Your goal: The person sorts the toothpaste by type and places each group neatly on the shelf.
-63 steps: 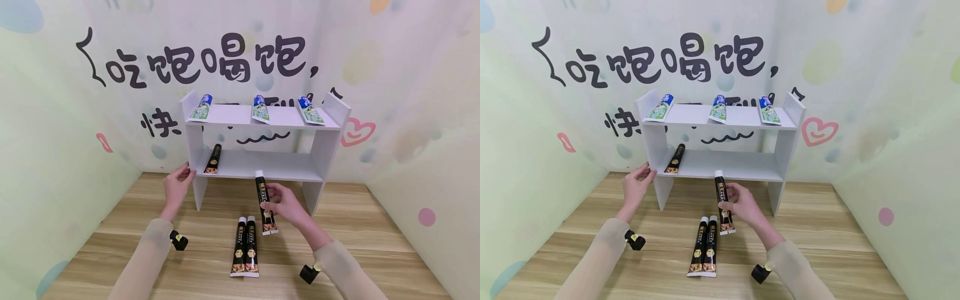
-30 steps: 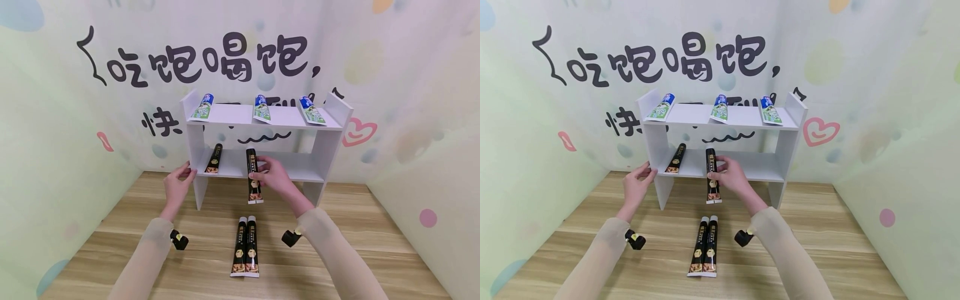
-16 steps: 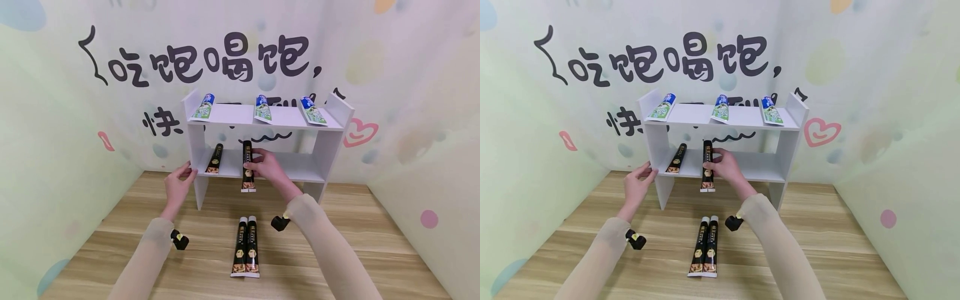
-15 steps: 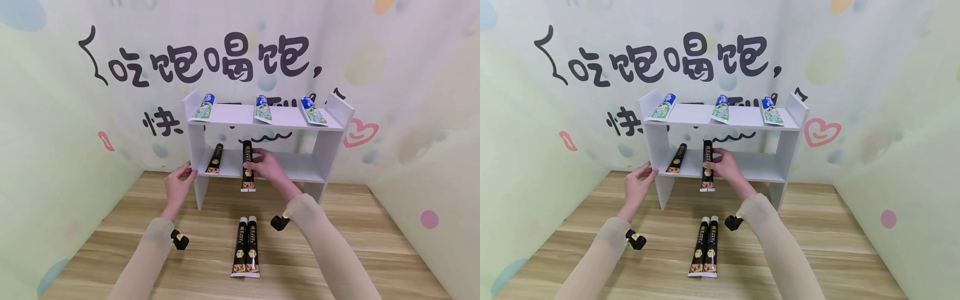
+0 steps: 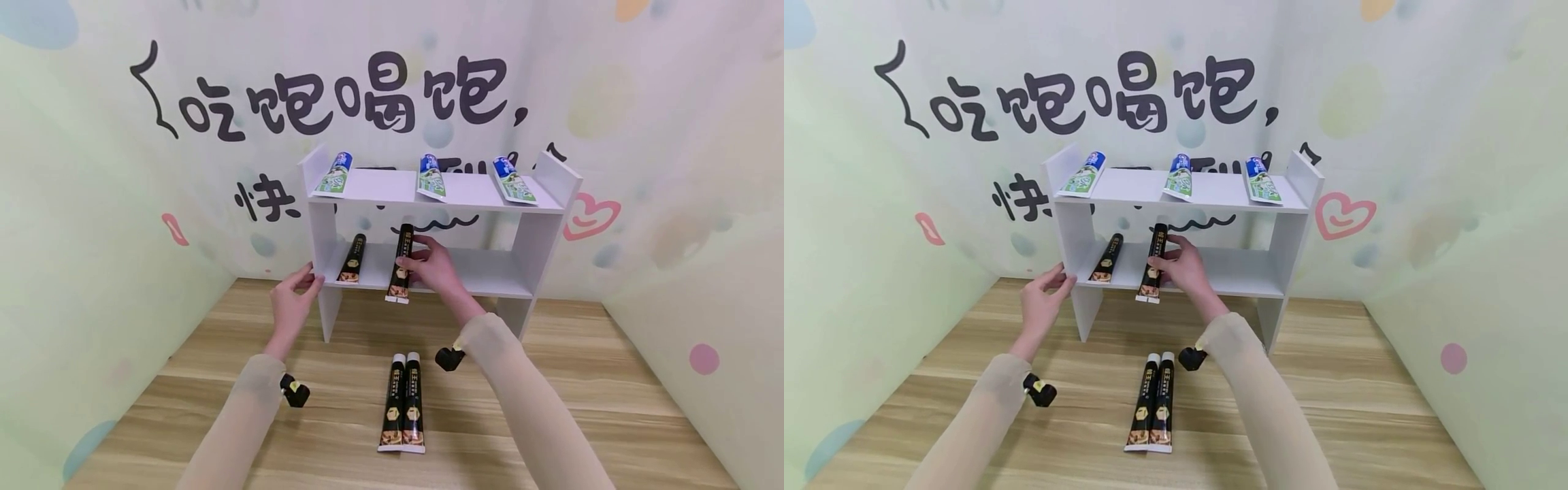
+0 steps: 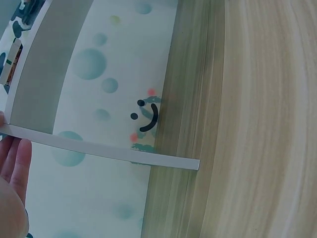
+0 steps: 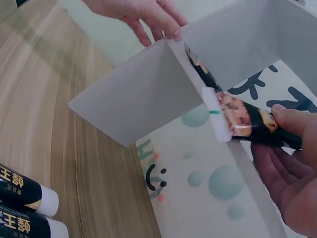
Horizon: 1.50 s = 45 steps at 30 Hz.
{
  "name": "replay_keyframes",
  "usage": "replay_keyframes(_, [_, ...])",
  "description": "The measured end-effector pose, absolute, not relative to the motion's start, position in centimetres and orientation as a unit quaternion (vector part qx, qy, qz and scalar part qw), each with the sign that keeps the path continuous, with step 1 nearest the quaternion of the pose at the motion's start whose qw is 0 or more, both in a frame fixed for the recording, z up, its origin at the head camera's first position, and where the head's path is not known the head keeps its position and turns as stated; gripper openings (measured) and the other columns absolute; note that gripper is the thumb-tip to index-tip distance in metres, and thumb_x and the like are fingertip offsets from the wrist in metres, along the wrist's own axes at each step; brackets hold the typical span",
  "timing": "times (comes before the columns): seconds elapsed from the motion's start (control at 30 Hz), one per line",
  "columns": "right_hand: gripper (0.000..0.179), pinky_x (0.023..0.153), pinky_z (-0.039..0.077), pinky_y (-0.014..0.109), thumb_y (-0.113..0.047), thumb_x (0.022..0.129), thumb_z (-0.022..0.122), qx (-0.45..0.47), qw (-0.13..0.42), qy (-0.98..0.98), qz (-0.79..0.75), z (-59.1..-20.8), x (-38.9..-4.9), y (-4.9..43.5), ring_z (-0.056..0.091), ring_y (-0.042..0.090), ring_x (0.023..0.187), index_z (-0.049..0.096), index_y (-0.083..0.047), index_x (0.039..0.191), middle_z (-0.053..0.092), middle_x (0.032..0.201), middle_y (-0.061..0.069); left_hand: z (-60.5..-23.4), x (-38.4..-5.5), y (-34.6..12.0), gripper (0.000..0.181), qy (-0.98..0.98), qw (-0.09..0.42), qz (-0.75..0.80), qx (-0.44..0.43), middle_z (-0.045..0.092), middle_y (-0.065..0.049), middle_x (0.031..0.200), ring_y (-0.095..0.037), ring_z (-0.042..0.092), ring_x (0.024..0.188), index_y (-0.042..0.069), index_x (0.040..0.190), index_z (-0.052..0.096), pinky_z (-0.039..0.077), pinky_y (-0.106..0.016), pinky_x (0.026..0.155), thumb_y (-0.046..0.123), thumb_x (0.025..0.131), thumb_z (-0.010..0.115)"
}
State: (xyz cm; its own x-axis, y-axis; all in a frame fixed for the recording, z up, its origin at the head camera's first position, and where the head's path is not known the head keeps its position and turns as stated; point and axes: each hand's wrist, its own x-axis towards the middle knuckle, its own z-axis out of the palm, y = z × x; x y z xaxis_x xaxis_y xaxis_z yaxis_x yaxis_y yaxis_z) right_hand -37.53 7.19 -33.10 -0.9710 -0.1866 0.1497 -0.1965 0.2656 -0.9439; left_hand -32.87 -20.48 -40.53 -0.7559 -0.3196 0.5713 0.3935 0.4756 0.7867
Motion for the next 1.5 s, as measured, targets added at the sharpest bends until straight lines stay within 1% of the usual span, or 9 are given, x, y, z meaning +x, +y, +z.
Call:
replay_keyframes(0.13, [0.075, 0.064, 0.059, 0.027, -0.019, 0.087, 0.077, 0.130, 0.017, -0.797, 0.590, -33.6, -37.9, 7.1, 0.068, 0.015, 0.069, 0.037, -0.017, 0.151, 0.070, 0.116, 0.024, -40.5, -32.8, -20.4, 0.037, -0.785, 0.349, -0.511, -0.022, 0.076, -0.019, 0.103, 0.018, 0.054, 0.071, 0.003, 0.122, 0.068, 0.044, 0.000, 0.071, 0.016, 0.088, 0.075])
replay_keyframes(0.27, [0.061, 0.062, 0.058, 0.027, -0.014, 0.090, 0.073, 0.153, 0.028, -0.792, 0.590, -33.8, -38.0, 7.1, 0.067, 0.014, 0.069, 0.046, -0.024, 0.144, 0.071, 0.110, 0.025, -40.4, -32.9, -20.3, 0.037, -0.786, 0.347, -0.511, -0.021, 0.075, -0.020, 0.103, 0.019, 0.054, 0.071, 0.003, 0.122, 0.068, 0.043, 0.000, 0.073, 0.016, 0.088, 0.075])
replay_keyframes(0.47, [0.044, 0.064, 0.057, 0.025, -0.016, 0.093, 0.068, 0.176, 0.030, -0.812, 0.555, -33.7, -38.0, 7.2, 0.067, 0.015, 0.072, 0.057, -0.021, 0.135, 0.071, 0.109, 0.022, -40.4, -32.9, -20.4, 0.036, -0.786, 0.351, -0.509, -0.024, 0.076, -0.019, 0.103, 0.018, 0.054, 0.071, 0.003, 0.122, 0.068, 0.043, 0.000, 0.073, 0.016, 0.088, 0.074])
replay_keyframes(0.57, [0.048, 0.070, 0.059, 0.028, -0.016, 0.091, 0.070, 0.181, 0.015, -0.819, 0.545, -33.7, -38.0, 7.4, 0.069, 0.022, 0.086, 0.056, -0.021, 0.137, 0.069, 0.114, 0.021, -40.4, -32.9, -20.3, 0.036, -0.785, 0.354, -0.509, -0.024, 0.075, -0.020, 0.102, 0.014, 0.055, 0.072, 0.003, 0.121, 0.068, 0.043, -0.001, 0.072, 0.016, 0.088, 0.075])
replay_keyframes(0.7, [0.062, 0.086, 0.058, 0.035, -0.017, 0.088, 0.073, 0.194, -0.015, -0.827, 0.527, -33.5, -38.0, 7.8, 0.063, 0.029, 0.114, 0.048, -0.021, 0.144, 0.063, 0.128, 0.019, -40.3, -32.8, -20.3, 0.036, -0.784, 0.361, -0.505, -0.024, 0.076, -0.019, 0.101, 0.006, 0.059, 0.073, 0.003, 0.120, 0.069, 0.044, -0.003, 0.072, 0.015, 0.087, 0.076])
replay_keyframes(0.83, [0.072, 0.099, 0.053, 0.044, -0.018, 0.087, 0.075, 0.213, -0.049, -0.831, 0.511, -33.1, -37.8, 8.3, 0.056, 0.034, 0.126, 0.041, -0.021, 0.150, 0.057, 0.136, 0.021, -40.2, -32.8, -20.2, 0.035, -0.787, 0.368, -0.494, -0.023, 0.076, -0.018, 0.100, -0.008, 0.067, 0.076, 0.004, 0.120, 0.070, 0.043, -0.005, 0.076, 0.015, 0.087, 0.076])
replay_keyframes(1.03, [0.075, 0.103, 0.050, 0.047, -0.022, 0.088, 0.075, 0.219, -0.065, -0.840, 0.491, -32.8, -37.8, 8.5, 0.053, 0.034, 0.130, 0.037, -0.021, 0.152, 0.054, 0.141, 0.019, -40.0, -32.7, -20.1, 0.035, -0.791, 0.365, -0.491, -0.020, 0.077, -0.017, 0.100, -0.023, 0.071, 0.080, 0.004, 0.120, 0.070, 0.042, -0.005, 0.076, 0.014, 0.087, 0.076])
replay_keyframes(1.33, [0.067, 0.107, 0.048, 0.045, -0.030, 0.088, 0.075, 0.205, -0.030, -0.870, 0.448, -33.2, -38.6, 7.6, 0.057, 0.031, 0.128, 0.047, -0.017, 0.147, 0.058, 0.139, 0.016, -40.0, -32.6, -20.2, 0.035, -0.788, 0.364, -0.497, -0.016, 0.077, -0.017, 0.100, -0.002, 0.064, 0.075, 0.004, 0.120, 0.070, 0.044, -0.009, 0.080, 0.015, 0.087, 0.076])
replay_keyframes(1.5, [0.060, 0.104, 0.051, 0.043, -0.032, 0.090, 0.072, 0.194, -0.016, -0.879, 0.436, -33.4, -38.5, 7.3, 0.059, 0.030, 0.125, 0.051, -0.016, 0.144, 0.059, 0.138, 0.014, -40.1, -32.4, -20.2, 0.036, -0.791, 0.360, -0.494, -0.015, 0.076, -0.017, 0.101, -0.020, 0.071, 0.080, 0.004, 0.121, 0.069, 0.045, -0.013, 0.082, 0.016, 0.088, 0.075])
